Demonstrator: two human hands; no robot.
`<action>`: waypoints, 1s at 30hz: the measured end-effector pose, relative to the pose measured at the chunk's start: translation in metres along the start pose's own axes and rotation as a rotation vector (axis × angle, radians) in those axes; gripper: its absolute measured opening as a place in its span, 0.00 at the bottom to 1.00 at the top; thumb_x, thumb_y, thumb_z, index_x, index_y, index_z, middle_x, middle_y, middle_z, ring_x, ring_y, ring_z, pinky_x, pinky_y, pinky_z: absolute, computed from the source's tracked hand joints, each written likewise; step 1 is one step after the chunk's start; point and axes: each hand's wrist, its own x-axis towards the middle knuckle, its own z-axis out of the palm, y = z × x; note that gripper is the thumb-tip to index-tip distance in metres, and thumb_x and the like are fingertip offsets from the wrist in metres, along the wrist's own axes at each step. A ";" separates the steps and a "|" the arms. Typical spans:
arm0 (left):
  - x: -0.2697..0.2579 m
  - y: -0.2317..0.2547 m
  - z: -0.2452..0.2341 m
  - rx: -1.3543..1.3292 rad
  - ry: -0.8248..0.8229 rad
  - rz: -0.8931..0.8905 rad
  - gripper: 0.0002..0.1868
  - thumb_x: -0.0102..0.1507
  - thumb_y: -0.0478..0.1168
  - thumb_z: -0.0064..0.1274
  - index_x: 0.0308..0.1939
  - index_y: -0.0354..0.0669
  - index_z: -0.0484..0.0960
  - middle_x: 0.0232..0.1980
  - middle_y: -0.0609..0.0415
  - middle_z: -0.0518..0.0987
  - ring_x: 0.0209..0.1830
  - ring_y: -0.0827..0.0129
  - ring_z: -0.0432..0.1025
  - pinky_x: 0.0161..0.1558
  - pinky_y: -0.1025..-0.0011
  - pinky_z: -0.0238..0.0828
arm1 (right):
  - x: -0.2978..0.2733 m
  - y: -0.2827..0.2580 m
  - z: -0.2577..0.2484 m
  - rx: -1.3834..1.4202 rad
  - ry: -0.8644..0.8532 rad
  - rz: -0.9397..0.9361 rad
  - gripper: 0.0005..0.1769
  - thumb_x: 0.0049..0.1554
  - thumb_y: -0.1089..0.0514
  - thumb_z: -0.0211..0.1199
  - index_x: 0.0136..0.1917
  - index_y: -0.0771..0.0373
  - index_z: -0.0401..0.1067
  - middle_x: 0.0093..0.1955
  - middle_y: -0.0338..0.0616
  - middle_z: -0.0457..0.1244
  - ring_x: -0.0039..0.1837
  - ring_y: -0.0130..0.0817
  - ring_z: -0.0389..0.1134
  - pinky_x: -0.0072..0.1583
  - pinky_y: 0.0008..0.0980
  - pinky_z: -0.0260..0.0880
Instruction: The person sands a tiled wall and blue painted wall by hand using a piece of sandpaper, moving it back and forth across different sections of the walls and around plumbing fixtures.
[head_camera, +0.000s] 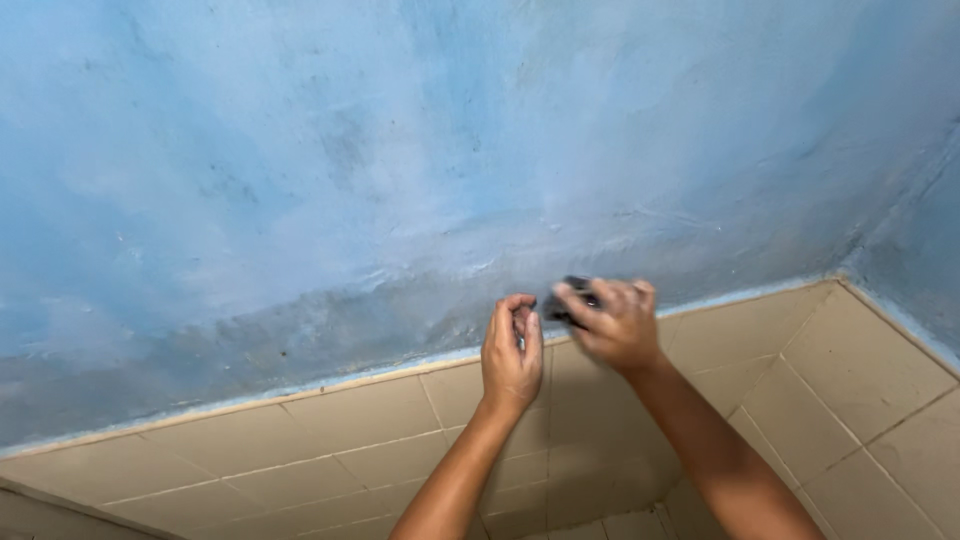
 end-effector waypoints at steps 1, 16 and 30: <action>0.000 0.000 -0.001 0.002 0.006 0.004 0.10 0.69 0.34 0.49 0.54 0.38 0.76 0.39 0.52 0.75 0.35 0.69 0.70 0.40 0.70 0.70 | -0.008 0.013 -0.007 -0.004 -0.036 0.055 0.35 0.45 0.57 0.75 0.67 0.51 0.73 0.56 0.49 0.61 0.59 0.46 0.59 0.61 0.52 0.55; -0.009 -0.001 0.019 0.255 -0.118 0.129 0.09 0.69 0.32 0.47 0.52 0.43 0.78 0.48 0.46 0.82 0.47 0.54 0.78 0.48 0.60 0.75 | -0.028 0.004 0.026 -0.020 0.075 0.166 0.42 0.48 0.45 0.75 0.70 0.57 0.63 0.57 0.52 0.54 0.59 0.45 0.58 0.57 0.50 0.62; 0.009 -0.020 -0.031 -0.025 0.171 -0.021 0.13 0.68 0.31 0.41 0.57 0.37 0.67 0.48 0.44 0.80 0.47 0.60 0.80 0.46 0.65 0.77 | 0.063 -0.028 0.020 0.292 0.124 0.035 0.24 0.53 0.51 0.78 0.60 0.60 0.78 0.58 0.48 0.63 0.57 0.42 0.65 0.59 0.45 0.65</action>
